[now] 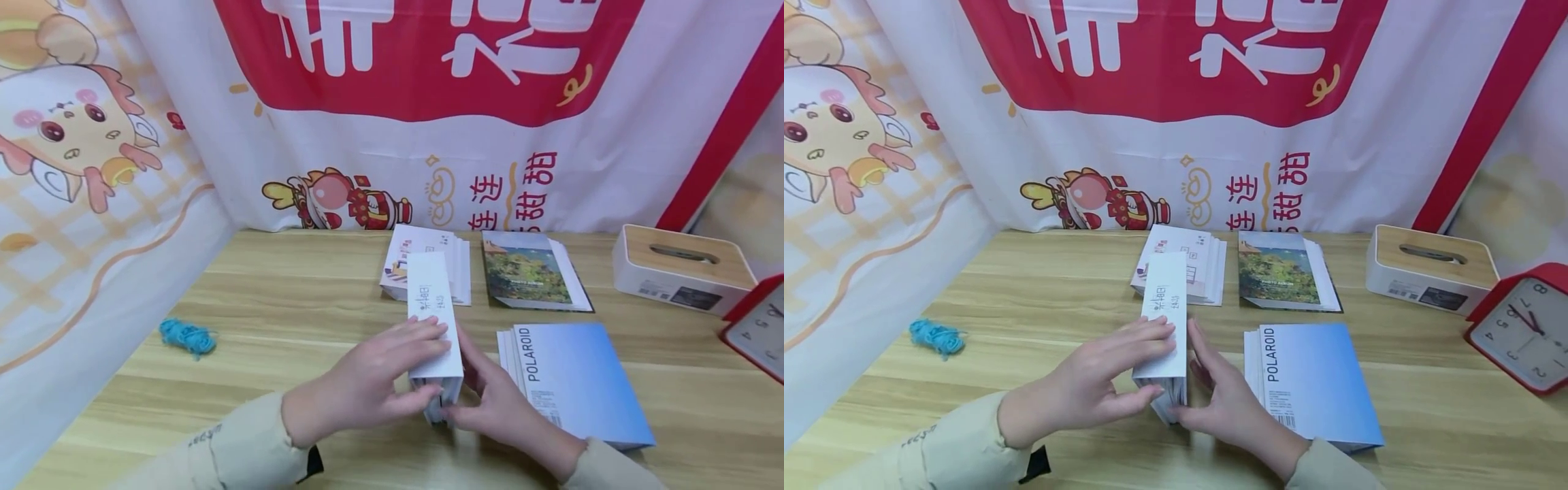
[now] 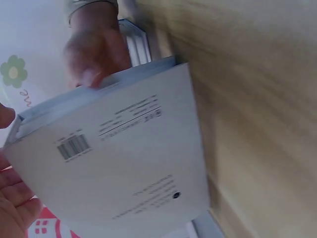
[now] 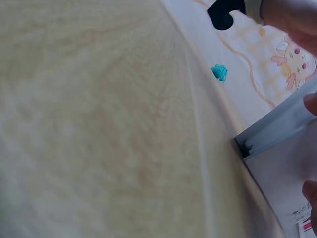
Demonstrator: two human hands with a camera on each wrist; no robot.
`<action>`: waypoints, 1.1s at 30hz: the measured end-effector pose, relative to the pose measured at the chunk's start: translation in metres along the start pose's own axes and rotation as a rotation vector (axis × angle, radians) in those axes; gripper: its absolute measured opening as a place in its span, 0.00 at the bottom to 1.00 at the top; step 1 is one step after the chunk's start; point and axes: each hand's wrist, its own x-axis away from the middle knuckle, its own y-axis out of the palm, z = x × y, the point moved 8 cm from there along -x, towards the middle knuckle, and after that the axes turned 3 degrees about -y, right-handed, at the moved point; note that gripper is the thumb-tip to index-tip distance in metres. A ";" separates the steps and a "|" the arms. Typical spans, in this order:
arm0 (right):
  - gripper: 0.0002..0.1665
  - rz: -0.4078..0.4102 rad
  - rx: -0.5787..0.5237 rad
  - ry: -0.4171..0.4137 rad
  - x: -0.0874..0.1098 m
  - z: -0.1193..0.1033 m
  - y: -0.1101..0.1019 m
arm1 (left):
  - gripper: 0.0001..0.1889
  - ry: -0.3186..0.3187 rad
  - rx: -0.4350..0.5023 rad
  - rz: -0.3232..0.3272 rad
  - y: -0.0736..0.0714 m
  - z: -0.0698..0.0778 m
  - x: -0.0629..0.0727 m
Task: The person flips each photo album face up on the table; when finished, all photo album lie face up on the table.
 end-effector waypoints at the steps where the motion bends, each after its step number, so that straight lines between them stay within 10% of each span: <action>1: 0.64 -0.011 0.000 0.014 0.001 0.003 0.001 | 0.23 0.014 -0.009 -0.020 0.000 0.002 -0.003; 7: 0.57 -0.051 0.037 0.067 0.005 0.012 0.007 | 0.20 0.038 -0.009 -0.144 0.006 0.006 -0.018; 16: 0.52 -0.046 -0.021 0.052 0.005 0.017 0.014 | 0.16 -0.119 0.082 -0.257 0.007 -0.008 -0.015; 33: 0.24 0.168 0.313 -0.018 0.009 -0.005 -0.008 | 0.08 -0.141 0.149 -0.064 -0.010 -0.019 -0.005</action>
